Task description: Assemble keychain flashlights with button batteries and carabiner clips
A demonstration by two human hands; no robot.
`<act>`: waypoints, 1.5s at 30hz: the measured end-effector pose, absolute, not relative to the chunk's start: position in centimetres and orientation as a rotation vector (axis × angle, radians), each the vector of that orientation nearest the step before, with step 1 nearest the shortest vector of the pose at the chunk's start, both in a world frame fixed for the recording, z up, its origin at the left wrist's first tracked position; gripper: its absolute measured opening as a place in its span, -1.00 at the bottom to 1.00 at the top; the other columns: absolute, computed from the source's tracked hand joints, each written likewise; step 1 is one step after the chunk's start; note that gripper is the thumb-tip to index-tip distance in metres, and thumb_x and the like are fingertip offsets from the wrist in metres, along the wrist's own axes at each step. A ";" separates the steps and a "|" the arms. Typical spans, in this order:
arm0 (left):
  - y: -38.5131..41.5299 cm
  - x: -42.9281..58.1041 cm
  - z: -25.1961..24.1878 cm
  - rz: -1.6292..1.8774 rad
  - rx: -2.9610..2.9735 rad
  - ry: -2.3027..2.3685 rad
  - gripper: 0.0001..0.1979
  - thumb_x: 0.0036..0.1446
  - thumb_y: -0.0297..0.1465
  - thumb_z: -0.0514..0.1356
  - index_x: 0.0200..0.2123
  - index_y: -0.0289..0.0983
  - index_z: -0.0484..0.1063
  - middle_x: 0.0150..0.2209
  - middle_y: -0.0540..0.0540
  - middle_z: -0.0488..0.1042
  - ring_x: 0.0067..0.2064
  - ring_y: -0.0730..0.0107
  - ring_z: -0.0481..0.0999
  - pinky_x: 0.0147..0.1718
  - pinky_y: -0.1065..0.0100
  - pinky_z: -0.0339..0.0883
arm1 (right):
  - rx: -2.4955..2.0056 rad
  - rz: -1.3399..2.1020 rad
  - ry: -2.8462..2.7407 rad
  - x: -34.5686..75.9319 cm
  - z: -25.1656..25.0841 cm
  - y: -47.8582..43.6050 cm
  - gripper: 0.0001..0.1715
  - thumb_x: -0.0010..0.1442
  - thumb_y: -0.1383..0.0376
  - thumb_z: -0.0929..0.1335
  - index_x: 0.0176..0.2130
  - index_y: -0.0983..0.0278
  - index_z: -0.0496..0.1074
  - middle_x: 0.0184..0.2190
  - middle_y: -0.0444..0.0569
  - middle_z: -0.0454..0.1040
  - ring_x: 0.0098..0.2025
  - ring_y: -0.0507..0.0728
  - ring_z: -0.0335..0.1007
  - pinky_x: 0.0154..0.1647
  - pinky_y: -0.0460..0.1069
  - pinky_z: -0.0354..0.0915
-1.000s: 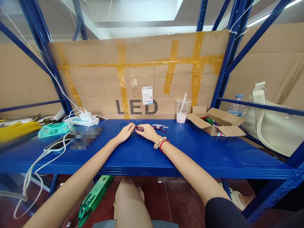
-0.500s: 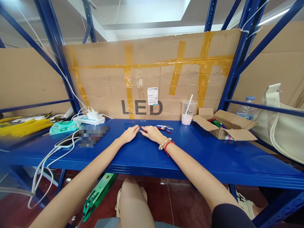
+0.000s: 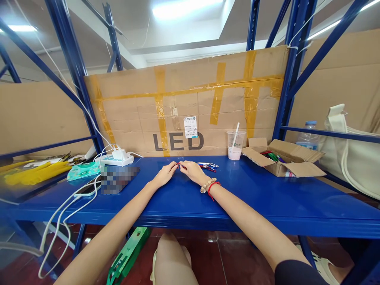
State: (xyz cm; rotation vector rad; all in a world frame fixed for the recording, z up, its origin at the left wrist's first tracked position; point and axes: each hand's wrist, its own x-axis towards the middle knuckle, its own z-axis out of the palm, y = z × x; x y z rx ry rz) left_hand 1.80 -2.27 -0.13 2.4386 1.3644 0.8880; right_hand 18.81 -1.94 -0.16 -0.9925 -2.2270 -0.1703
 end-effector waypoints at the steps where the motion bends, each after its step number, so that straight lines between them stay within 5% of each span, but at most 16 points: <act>1: -2.2 1.8 -0.2 0.906 2.419 1.362 -0.72 0.25 -0.23 -0.16 -0.18 -0.15 0.27 -0.39 0.01 0.43 -0.34 0.37 0.42 -0.32 0.38 0.25 | -0.992 -0.163 -2.202 18.8 -0.2 -1.8 -0.72 0.25 0.34 0.18 -0.16 0.30 0.42 -0.32 0.01 0.48 -0.31 0.09 0.38 -0.26 -0.06 0.21; 14: -2.5 2.4 -0.2 0.931 2.509 1.360 -0.79 0.16 -0.26 0.00 -0.24 -0.20 0.33 -0.58 0.07 0.35 -0.50 0.42 0.37 -0.46 0.42 0.22 | -1.017 -0.136 -2.123 19.0 -0.4 -1.7 -0.66 0.29 0.26 0.14 -0.10 0.28 0.39 -0.28 0.01 0.47 -0.28 0.09 0.39 -0.26 -0.06 0.24; 22: -3.1 2.3 0.4 0.807 2.509 1.567 -0.82 0.14 -0.28 0.01 -0.23 -0.17 0.33 -0.49 0.01 0.43 -0.38 0.31 0.45 -0.40 0.38 0.24 | -1.223 -0.167 -2.082 19.4 -0.9 -1.1 -0.63 0.28 0.23 0.14 -0.01 0.28 0.34 -0.18 0.09 0.45 -0.13 0.16 0.38 -0.17 -0.02 0.25; 31: -2.4 1.4 0.1 0.809 2.481 1.627 -0.78 0.17 -0.20 -0.03 -0.27 -0.17 0.31 -0.49 -0.01 0.44 -0.36 0.26 0.47 -0.39 0.36 0.24 | -1.301 0.010 -2.015 19.9 -1.8 -0.3 -0.62 0.16 0.41 0.23 -0.02 0.33 0.39 -0.14 0.11 0.41 -0.16 0.15 0.38 -0.15 -0.01 0.26; 34: -2.7 1.5 0.2 0.785 2.522 1.612 -0.76 0.17 -0.18 -0.04 -0.31 -0.18 0.30 -0.49 0.00 0.43 -0.37 0.28 0.46 -0.43 0.38 0.20 | -1.270 0.119 -1.918 19.7 -1.4 -0.3 -0.67 0.18 0.32 0.23 -0.09 0.34 0.43 -0.11 0.12 0.41 -0.18 0.14 0.38 -0.12 0.03 0.27; 40: -2.9 1.7 0.3 0.799 2.602 1.546 -0.76 0.18 -0.18 -0.05 -0.31 -0.18 0.29 -0.50 0.00 0.42 -0.40 0.30 0.45 -0.48 0.41 0.17 | -1.165 0.514 -1.829 18.6 -0.6 -1.2 -0.45 0.14 -0.03 0.21 -0.38 0.34 0.52 -0.45 -0.01 0.51 -0.46 0.07 0.39 -0.44 -0.06 0.32; 45: -3.1 1.9 0.3 0.848 2.645 1.517 -0.78 0.18 -0.21 -0.01 -0.34 -0.20 0.31 -0.51 0.01 0.41 -0.42 0.35 0.45 -0.52 0.45 0.15 | -1.100 0.741 -1.748 18.1 -0.4 -2.2 -0.48 -0.03 -0.07 0.34 -0.41 0.34 0.51 -0.50 -0.04 0.48 -0.54 0.00 0.33 -0.61 -0.14 0.21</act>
